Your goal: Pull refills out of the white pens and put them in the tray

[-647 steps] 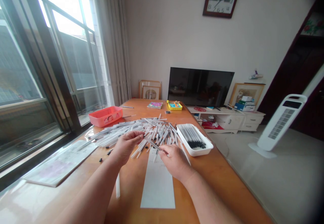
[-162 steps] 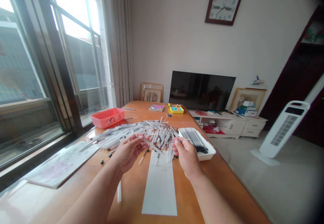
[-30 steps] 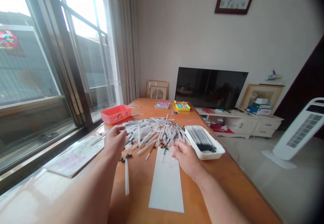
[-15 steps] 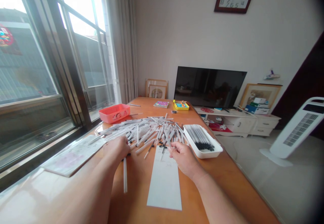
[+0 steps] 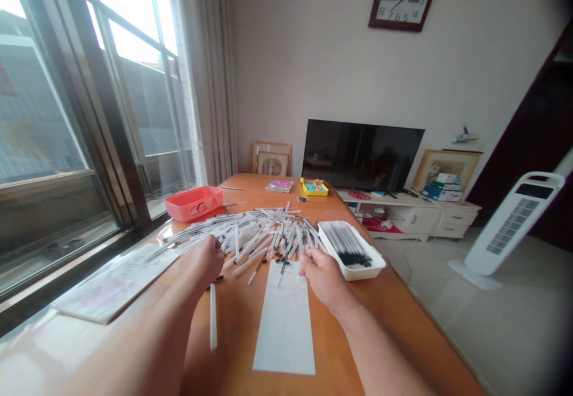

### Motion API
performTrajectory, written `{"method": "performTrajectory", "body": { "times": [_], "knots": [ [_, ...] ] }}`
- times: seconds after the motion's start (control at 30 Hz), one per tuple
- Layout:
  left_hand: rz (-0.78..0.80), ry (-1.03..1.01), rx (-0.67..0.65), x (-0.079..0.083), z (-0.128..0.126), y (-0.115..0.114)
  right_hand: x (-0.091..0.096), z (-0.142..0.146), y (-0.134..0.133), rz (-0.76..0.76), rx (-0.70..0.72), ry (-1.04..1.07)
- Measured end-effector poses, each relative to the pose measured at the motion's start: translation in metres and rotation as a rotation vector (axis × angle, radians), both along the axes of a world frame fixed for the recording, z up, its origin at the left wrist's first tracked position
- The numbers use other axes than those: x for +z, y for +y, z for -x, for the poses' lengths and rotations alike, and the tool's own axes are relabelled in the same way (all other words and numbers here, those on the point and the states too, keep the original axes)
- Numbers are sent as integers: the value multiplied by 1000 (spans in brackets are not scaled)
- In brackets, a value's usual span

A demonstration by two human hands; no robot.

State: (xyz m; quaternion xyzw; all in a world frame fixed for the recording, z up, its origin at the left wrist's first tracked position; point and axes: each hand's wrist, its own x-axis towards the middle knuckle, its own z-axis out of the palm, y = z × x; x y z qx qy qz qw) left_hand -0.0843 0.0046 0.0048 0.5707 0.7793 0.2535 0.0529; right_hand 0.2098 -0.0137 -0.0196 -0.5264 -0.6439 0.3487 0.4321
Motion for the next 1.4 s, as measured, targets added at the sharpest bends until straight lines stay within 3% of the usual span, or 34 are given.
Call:
{"method": "performTrajectory", "body": {
  "times": [0.1,0.2,0.27,0.37,1.2,1.4],
  "knots": [
    [-130,-540,-177,2,-17,-3,2,7,-7,-3,108,-7],
    [-135,-1018,-320,5,-33,-7,7,18,-19,-10,259,-30],
    [-127,-1224,-336,5,-40,-8,9,24,-26,-13,320,-54],
    [-116,-1364,-339,3,-45,-9,10,28,-32,-30,361,-79],
    [-125,-1255,-392,5,-51,-11,2,29,-29,-53,335,-143],
    [-148,-1047,-309,-2,-43,-6,2,28,-27,-42,327,-141]
  ]
}}
